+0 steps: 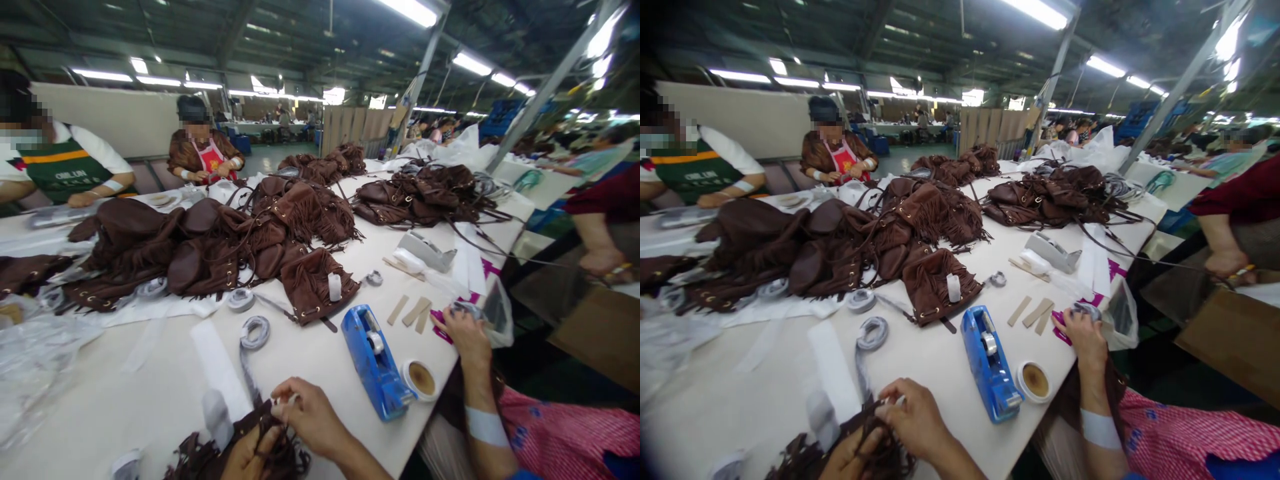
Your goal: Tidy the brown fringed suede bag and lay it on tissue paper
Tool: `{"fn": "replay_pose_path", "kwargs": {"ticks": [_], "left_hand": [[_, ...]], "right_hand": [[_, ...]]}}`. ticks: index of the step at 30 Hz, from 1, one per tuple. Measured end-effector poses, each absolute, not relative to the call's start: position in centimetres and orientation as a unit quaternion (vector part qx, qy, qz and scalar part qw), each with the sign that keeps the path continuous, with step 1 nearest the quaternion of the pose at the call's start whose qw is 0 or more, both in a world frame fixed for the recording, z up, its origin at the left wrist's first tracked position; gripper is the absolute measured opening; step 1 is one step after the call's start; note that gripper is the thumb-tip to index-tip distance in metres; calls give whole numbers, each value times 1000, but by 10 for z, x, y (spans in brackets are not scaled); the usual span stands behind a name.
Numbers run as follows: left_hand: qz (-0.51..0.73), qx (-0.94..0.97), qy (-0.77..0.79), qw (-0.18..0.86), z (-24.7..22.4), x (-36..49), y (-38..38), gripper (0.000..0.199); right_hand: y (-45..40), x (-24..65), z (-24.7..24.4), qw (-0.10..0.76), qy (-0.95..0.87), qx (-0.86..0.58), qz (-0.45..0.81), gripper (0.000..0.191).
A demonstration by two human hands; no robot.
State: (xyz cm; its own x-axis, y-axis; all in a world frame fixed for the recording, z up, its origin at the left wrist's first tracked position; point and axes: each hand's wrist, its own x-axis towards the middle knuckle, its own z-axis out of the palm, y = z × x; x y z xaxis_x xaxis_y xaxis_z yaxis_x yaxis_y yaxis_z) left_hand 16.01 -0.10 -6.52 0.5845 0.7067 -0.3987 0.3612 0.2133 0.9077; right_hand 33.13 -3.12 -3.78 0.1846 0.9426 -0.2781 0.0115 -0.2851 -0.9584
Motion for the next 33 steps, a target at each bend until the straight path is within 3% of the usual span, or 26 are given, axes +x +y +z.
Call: {"fn": "replay_pose_path", "kwargs": {"ticks": [4,14,19,21,25,28,31,33], "left_hand": [[101,661,372,644,-53,159,2,57],[212,671,412,579,-66,152,12,37],[203,713,408,533,-39,155,10,32],[217,731,410,500,-26,156,7,30],[151,739,413,510,-21,154,8,37],[84,714,463,519,-30,150,15,41],[90,770,468,425,-25,149,16,40],[100,821,455,329,-10,153,9,44]], "right_hand": [[-37,329,-23,397,-503,-643,419,13],[-47,321,-31,439,-379,-646,497,8],[-49,321,-25,355,-564,-668,330,14],[-44,320,-30,326,-560,-700,301,16],[-47,330,-47,330,-493,-726,347,18],[-71,345,-57,363,-470,-687,419,39],[-98,354,-64,375,-396,-590,596,61],[-108,355,-66,345,-397,-548,651,60]]}}
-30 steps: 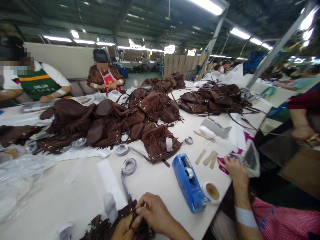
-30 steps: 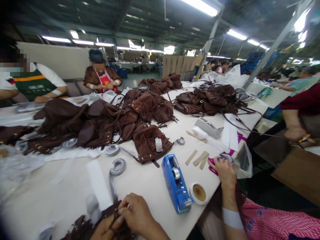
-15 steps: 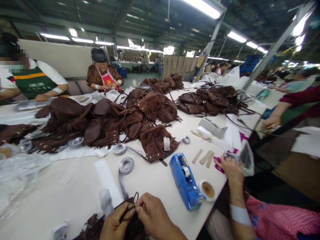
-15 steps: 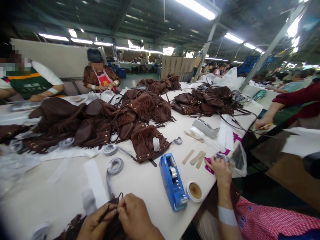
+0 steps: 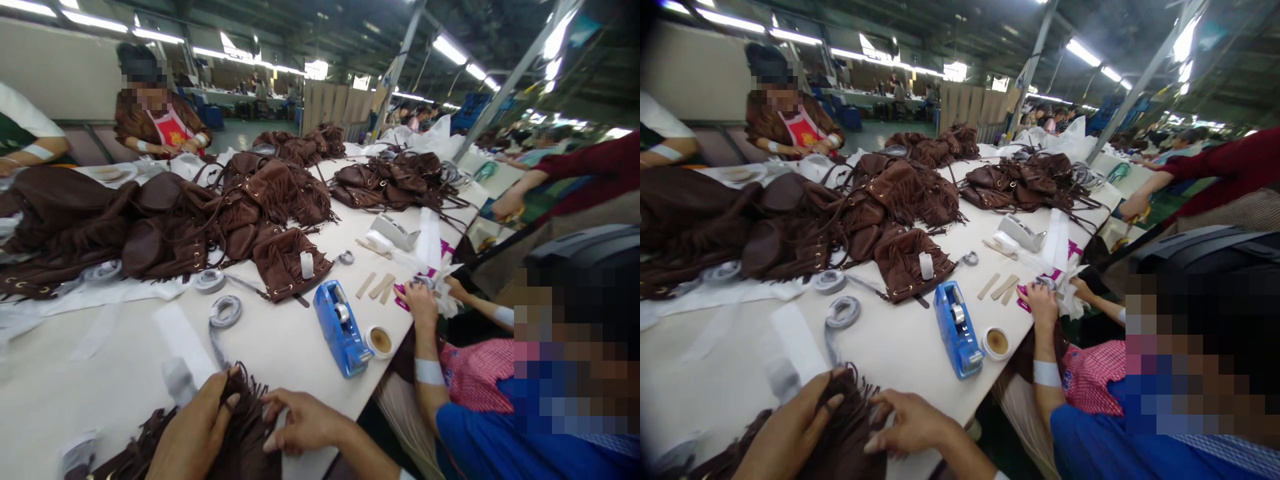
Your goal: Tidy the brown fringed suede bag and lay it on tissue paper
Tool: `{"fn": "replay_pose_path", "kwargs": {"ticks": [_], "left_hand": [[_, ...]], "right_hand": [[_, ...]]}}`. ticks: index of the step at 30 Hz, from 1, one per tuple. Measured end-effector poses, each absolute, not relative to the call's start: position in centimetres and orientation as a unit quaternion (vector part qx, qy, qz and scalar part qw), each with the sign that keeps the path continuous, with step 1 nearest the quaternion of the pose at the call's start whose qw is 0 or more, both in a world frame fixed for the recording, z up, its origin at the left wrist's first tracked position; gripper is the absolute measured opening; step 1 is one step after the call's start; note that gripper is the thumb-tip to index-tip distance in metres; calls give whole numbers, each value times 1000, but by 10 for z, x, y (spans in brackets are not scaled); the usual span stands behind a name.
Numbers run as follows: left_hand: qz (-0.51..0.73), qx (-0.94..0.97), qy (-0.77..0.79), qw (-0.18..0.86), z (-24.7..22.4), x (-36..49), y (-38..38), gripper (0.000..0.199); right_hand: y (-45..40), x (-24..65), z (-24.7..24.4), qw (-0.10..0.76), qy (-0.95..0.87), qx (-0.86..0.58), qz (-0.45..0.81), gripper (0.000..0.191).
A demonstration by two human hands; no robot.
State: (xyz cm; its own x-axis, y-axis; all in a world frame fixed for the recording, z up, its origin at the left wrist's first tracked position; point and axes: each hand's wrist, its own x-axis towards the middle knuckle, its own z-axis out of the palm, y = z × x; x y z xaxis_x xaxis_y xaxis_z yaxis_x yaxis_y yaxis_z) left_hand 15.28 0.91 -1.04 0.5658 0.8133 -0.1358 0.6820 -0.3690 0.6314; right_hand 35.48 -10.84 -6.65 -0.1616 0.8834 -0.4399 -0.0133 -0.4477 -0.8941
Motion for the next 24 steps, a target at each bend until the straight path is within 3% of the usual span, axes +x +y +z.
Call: {"fn": "replay_pose_path", "kwargs": {"ticks": [3,5,8,12,13,18,24], "left_hand": [[116,870,408,250,12,162,-8,49],[102,874,376,291,16,168,-18,49],[33,814,371,445,9,175,-23,52],[-42,703,368,607,-1,181,-18,18],[-53,684,362,631,-4,181,-17,18],[-34,632,347,692,-32,176,-17,53],[-11,648,351,676,-39,177,-15,52]], "right_hand": [[-111,356,-63,268,-477,-567,616,28],[-108,361,-55,240,-495,-576,605,19],[-102,369,-39,326,-454,-549,622,18],[-100,366,-29,430,-343,-455,700,32],[-100,363,-29,444,-309,-442,715,36],[-104,354,-37,516,-109,-396,751,43],[-105,353,-29,561,-94,-377,730,34]]}}
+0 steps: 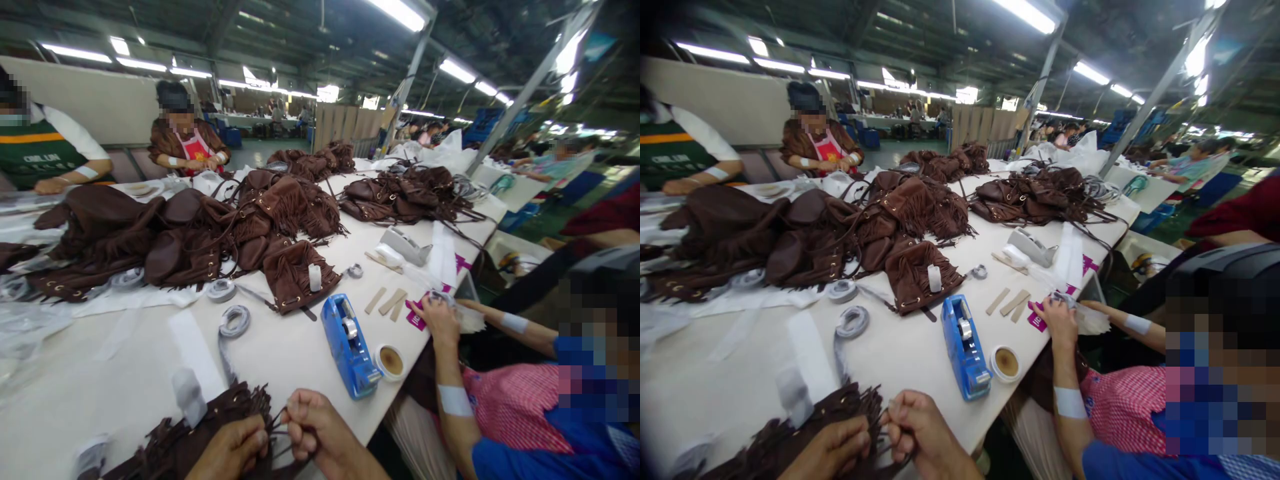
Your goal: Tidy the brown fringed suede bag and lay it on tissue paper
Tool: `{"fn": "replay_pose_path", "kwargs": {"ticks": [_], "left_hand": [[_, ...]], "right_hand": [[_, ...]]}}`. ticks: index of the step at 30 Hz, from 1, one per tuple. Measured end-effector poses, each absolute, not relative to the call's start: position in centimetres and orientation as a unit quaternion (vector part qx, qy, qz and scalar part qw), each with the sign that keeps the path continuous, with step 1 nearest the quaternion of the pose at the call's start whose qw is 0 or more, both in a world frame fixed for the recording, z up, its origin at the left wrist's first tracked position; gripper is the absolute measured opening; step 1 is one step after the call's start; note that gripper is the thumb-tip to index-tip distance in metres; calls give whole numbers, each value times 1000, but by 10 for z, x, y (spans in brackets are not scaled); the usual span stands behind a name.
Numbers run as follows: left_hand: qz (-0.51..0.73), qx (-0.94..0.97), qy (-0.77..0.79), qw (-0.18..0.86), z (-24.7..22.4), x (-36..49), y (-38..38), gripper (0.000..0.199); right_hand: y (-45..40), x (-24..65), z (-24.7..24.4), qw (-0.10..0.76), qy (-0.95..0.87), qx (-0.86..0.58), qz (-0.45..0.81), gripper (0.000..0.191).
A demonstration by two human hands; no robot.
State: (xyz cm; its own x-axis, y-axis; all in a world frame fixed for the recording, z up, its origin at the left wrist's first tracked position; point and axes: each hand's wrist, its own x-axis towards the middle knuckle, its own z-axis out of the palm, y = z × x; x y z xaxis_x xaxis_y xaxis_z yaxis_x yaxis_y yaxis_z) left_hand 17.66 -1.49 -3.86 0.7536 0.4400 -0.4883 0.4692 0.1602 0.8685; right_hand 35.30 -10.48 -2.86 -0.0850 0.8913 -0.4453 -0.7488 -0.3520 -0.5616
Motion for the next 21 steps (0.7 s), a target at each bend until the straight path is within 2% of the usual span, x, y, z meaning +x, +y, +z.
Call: {"fn": "replay_pose_path", "kwargs": {"ticks": [4,8,11,14,16,19,21], "left_hand": [[-1,651,379,657,-25,180,-10,42],[20,624,401,670,-30,175,-7,36],[32,613,403,679,-37,172,-9,38],[32,605,397,689,-41,173,-13,42],[26,598,398,695,-41,174,-15,47],[22,589,404,700,-40,174,-17,52],[27,586,405,701,-40,174,-17,53]], "right_hand": [[-108,333,-34,598,-111,-361,707,34],[-115,320,-25,553,-244,-402,687,52],[-111,328,-7,527,-327,-435,653,45],[-100,341,-10,553,-298,-537,563,43],[-95,345,-26,549,-247,-613,512,49],[-93,339,-51,501,-223,-612,569,56],[-95,331,-58,489,-227,-580,611,47]]}}
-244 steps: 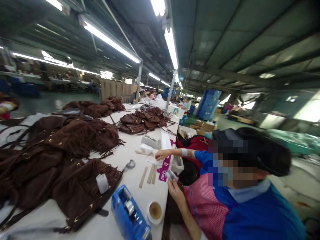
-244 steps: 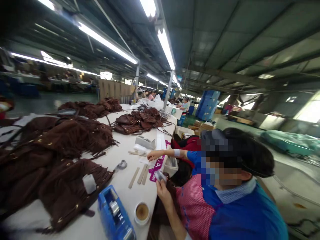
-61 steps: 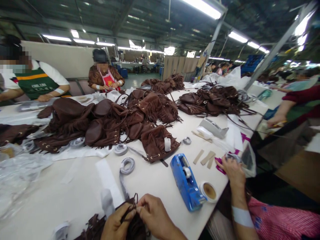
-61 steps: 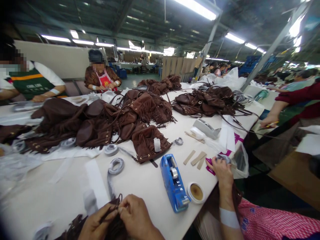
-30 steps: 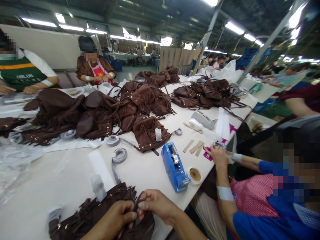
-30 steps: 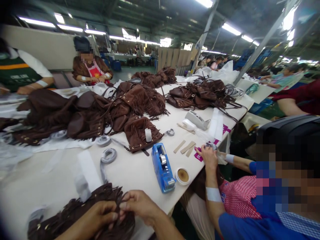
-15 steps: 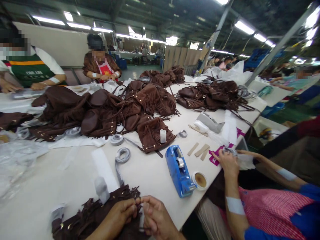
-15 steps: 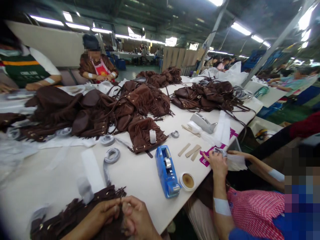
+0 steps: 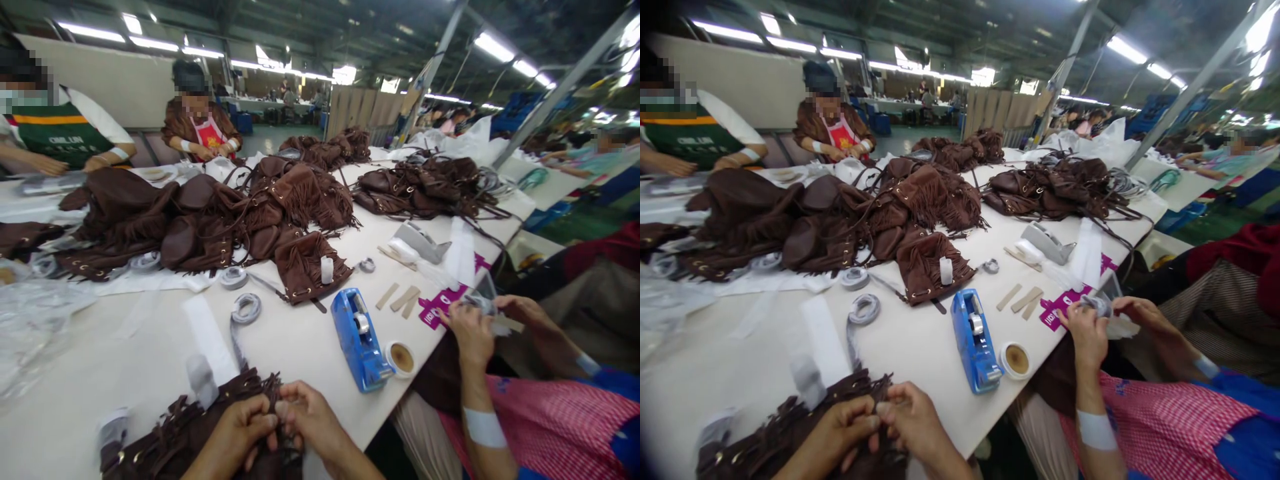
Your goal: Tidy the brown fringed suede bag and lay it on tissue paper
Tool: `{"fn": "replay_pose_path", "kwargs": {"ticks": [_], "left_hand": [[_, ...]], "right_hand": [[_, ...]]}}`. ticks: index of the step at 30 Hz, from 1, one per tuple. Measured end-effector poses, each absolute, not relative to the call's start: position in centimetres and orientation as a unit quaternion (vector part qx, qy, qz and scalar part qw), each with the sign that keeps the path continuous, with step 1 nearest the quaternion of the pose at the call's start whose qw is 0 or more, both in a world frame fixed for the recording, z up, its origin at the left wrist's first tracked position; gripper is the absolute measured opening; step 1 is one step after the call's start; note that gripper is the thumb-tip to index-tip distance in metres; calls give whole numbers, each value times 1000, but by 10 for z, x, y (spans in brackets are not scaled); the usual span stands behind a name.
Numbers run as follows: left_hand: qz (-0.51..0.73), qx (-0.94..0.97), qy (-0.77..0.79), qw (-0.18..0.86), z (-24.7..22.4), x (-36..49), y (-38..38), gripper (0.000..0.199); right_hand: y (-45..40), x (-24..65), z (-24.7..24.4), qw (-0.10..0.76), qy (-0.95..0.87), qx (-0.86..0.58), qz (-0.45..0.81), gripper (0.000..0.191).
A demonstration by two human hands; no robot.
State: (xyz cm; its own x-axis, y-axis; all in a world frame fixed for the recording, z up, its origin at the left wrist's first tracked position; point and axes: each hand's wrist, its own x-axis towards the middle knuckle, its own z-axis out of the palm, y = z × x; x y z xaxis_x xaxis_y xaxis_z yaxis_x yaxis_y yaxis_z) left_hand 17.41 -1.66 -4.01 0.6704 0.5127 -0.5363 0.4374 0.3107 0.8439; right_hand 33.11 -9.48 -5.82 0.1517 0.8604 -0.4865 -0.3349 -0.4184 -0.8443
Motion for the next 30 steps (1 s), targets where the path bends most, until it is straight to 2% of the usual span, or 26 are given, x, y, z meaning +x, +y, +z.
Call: {"fn": "replay_pose_path", "kwargs": {"ticks": [5,10,13,16,20,28,30], "left_hand": [[40,565,392,725,-41,172,-13,53],[75,558,401,723,-39,175,-11,51],[86,568,430,697,-31,174,-10,52],[111,588,415,686,-24,166,-8,47],[87,550,313,770,-25,151,-8,44],[43,557,233,796,-29,134,-9,42],[56,573,263,774,-32,136,-5,42]], "right_hand": [[-94,326,-47,529,-280,-593,539,22],[-92,330,-37,494,-314,-613,531,13],[-92,329,-36,452,-372,-673,452,8],[-91,327,-41,395,-397,-736,381,10],[-83,320,-55,350,-322,-751,458,17],[-70,311,-62,364,-303,-764,437,19],[-71,311,-61,379,-302,-749,452,18]]}}
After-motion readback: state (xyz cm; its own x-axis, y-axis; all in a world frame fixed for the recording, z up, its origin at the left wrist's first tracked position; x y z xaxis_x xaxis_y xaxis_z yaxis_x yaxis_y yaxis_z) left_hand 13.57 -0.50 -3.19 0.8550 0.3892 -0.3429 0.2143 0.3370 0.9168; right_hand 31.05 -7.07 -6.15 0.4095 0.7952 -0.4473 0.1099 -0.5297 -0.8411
